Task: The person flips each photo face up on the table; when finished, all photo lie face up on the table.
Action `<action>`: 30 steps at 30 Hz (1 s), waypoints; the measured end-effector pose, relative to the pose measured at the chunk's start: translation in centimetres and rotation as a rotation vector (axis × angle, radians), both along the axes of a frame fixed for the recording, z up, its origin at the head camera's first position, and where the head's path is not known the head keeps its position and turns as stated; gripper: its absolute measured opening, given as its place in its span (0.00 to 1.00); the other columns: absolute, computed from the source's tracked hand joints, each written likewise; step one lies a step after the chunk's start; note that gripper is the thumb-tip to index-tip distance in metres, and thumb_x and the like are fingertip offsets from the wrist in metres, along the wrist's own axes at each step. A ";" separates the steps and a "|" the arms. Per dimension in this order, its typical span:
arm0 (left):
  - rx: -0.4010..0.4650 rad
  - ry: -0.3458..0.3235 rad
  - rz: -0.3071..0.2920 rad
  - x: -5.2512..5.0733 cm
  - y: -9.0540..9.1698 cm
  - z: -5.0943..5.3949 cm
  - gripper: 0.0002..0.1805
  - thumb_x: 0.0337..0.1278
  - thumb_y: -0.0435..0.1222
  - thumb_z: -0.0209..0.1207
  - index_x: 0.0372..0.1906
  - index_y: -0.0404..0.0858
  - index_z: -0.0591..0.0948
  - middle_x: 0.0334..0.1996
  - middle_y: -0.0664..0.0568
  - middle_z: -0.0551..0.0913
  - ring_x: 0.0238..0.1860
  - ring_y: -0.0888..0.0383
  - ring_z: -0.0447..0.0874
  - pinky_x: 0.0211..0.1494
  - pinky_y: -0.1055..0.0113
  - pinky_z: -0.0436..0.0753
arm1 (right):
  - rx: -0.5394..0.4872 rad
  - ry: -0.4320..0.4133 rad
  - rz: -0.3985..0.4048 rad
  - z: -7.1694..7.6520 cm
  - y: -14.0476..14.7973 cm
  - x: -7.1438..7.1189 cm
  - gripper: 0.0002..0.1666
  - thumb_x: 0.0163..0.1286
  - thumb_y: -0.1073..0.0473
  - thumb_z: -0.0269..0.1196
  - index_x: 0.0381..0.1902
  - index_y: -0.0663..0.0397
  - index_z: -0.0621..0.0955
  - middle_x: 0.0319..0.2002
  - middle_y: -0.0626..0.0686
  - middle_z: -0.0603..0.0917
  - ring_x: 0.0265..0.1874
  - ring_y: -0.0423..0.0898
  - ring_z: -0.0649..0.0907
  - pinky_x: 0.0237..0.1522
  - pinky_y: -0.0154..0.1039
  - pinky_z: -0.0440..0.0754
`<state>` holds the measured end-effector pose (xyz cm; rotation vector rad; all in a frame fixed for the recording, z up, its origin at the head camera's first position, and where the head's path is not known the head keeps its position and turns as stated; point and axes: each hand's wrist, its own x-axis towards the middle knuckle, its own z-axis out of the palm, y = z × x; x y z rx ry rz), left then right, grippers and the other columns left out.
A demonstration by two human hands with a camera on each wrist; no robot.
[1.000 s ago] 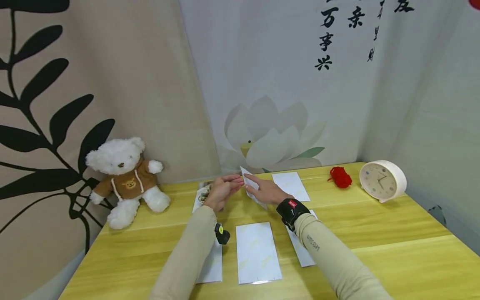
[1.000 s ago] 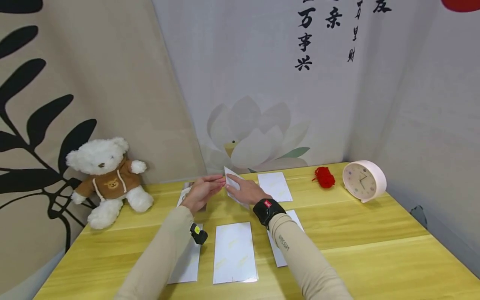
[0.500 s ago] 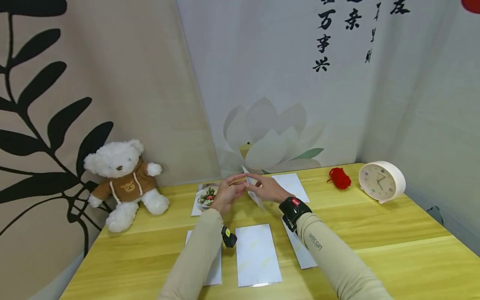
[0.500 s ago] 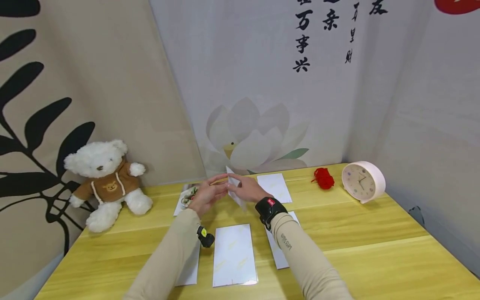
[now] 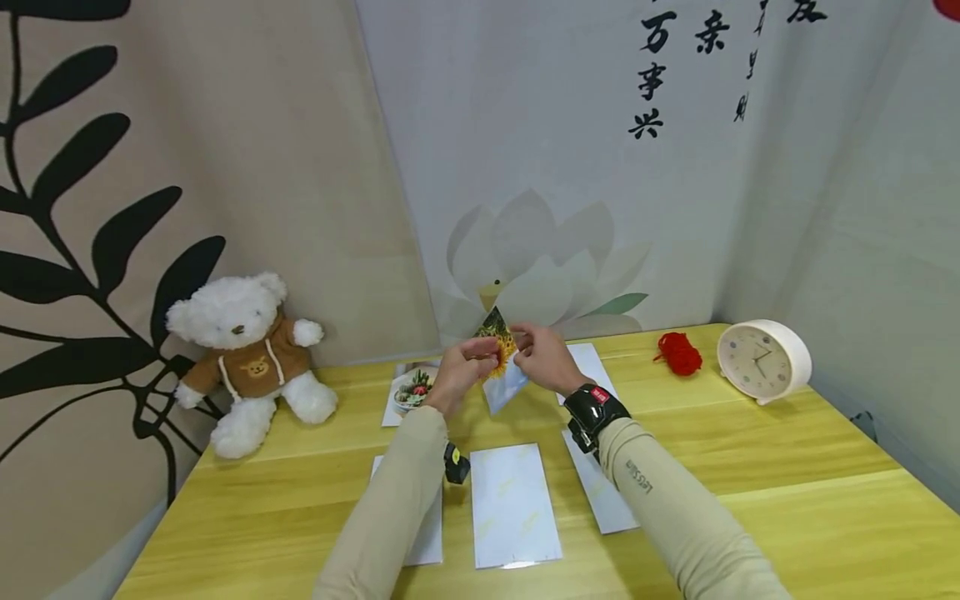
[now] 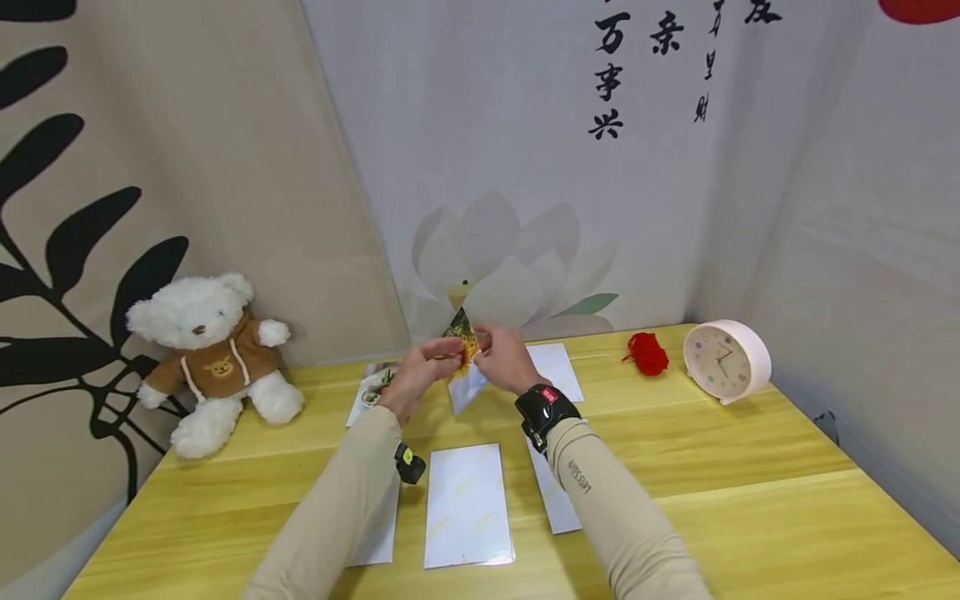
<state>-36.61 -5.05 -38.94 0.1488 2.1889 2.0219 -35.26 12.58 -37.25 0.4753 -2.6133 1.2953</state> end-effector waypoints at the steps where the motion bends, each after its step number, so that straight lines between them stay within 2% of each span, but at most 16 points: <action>1: -0.010 0.013 0.001 0.0 -0.1 0.1 0.21 0.66 0.28 0.59 0.63 0.41 0.81 0.61 0.44 0.82 0.60 0.50 0.81 0.67 0.55 0.79 | -0.008 0.005 -0.010 0.0 0.1 -0.1 0.32 0.61 0.70 0.57 0.66 0.62 0.76 0.45 0.63 0.87 0.41 0.51 0.86 0.39 0.38 0.83; 4: -0.026 0.066 0.010 0.0 -0.6 0.2 0.21 0.66 0.26 0.58 0.63 0.37 0.80 0.61 0.41 0.82 0.62 0.47 0.81 0.66 0.57 0.80 | -0.041 0.010 -0.041 -0.4 0.7 -0.2 0.30 0.61 0.72 0.57 0.64 0.60 0.78 0.43 0.61 0.87 0.38 0.49 0.85 0.37 0.36 0.81; 7: -0.066 0.159 0.047 0.2 -1.5 0.3 0.20 0.66 0.25 0.57 0.62 0.34 0.80 0.59 0.38 0.82 0.61 0.44 0.81 0.64 0.54 0.81 | -0.075 -0.003 -0.050 -0.9 1.2 -0.3 0.28 0.63 0.73 0.57 0.62 0.59 0.80 0.41 0.61 0.86 0.35 0.48 0.83 0.35 0.34 0.77; 9: -0.135 0.234 0.084 0.4 -2.1 0.4 0.19 0.65 0.24 0.57 0.60 0.34 0.82 0.57 0.38 0.84 0.60 0.45 0.82 0.62 0.55 0.82 | -0.084 -0.012 -0.043 -1.2 1.5 -0.4 0.26 0.64 0.74 0.57 0.59 0.60 0.82 0.41 0.61 0.86 0.36 0.48 0.83 0.35 0.34 0.77; 12: -0.281 0.362 0.120 0.6 -2.7 1.0 0.18 0.64 0.25 0.59 0.56 0.39 0.85 0.56 0.43 0.85 0.52 0.46 0.85 0.49 0.59 0.85 | -0.080 -0.014 0.000 -1.3 1.5 -0.6 0.23 0.64 0.75 0.57 0.56 0.61 0.84 0.44 0.63 0.87 0.38 0.50 0.84 0.36 0.33 0.78; 15: -0.429 0.521 0.068 0.4 -2.6 1.8 0.17 0.63 0.26 0.60 0.54 0.41 0.86 0.57 0.46 0.85 0.42 0.48 0.86 0.38 0.62 0.82 | -0.073 -0.015 0.050 -1.0 1.3 -0.6 0.22 0.63 0.76 0.56 0.54 0.63 0.85 0.47 0.63 0.87 0.41 0.52 0.85 0.37 0.33 0.80; 17: -0.531 0.638 0.013 0.2 -2.4 2.3 0.17 0.63 0.26 0.61 0.54 0.41 0.87 0.57 0.47 0.86 0.44 0.48 0.86 0.44 0.60 0.84 | -0.064 -0.018 0.071 -0.8 1.1 -0.6 0.22 0.64 0.75 0.56 0.54 0.64 0.85 0.47 0.64 0.87 0.41 0.52 0.84 0.37 0.33 0.79; 19: -0.622 0.713 -0.041 0.1 -2.1 2.7 0.16 0.63 0.27 0.62 0.53 0.43 0.87 0.55 0.49 0.87 0.49 0.50 0.86 0.54 0.57 0.84 | -0.050 -0.021 0.081 -0.5 0.9 -0.5 0.22 0.65 0.75 0.56 0.55 0.63 0.84 0.48 0.64 0.87 0.42 0.53 0.85 0.37 0.32 0.79; 21: -0.692 0.749 -0.089 -0.1 -2.0 2.9 0.15 0.64 0.28 0.62 0.52 0.44 0.88 0.54 0.51 0.88 0.56 0.51 0.84 0.62 0.55 0.81 | -0.031 -0.019 0.083 -0.3 0.6 -0.6 0.21 0.66 0.74 0.56 0.55 0.63 0.85 0.48 0.63 0.87 0.43 0.52 0.85 0.38 0.32 0.79; 22: -0.712 0.745 -0.110 -0.1 -2.0 3.0 0.16 0.64 0.27 0.62 0.52 0.44 0.88 0.54 0.52 0.88 0.59 0.52 0.83 0.65 0.54 0.80 | -0.022 -0.018 0.083 -0.3 0.5 -0.6 0.21 0.66 0.74 0.56 0.54 0.63 0.85 0.48 0.63 0.87 0.43 0.52 0.85 0.38 0.32 0.79; 25: -0.745 0.712 -0.140 -0.3 -1.9 3.0 0.14 0.63 0.28 0.63 0.50 0.43 0.89 0.51 0.51 0.89 0.56 0.52 0.86 0.61 0.55 0.83 | -0.006 -0.025 0.079 -0.1 0.2 -0.6 0.19 0.66 0.74 0.57 0.53 0.62 0.85 0.46 0.63 0.88 0.42 0.52 0.85 0.38 0.32 0.79; 30: -0.760 0.674 -0.125 -0.5 -2.0 3.0 0.07 0.61 0.30 0.66 0.41 0.41 0.91 0.42 0.50 0.92 0.45 0.52 0.90 0.51 0.59 0.87 | 0.005 -0.051 0.070 0.1 0.1 -0.7 0.17 0.66 0.73 0.58 0.49 0.59 0.87 0.42 0.61 0.88 0.41 0.50 0.85 0.38 0.31 0.78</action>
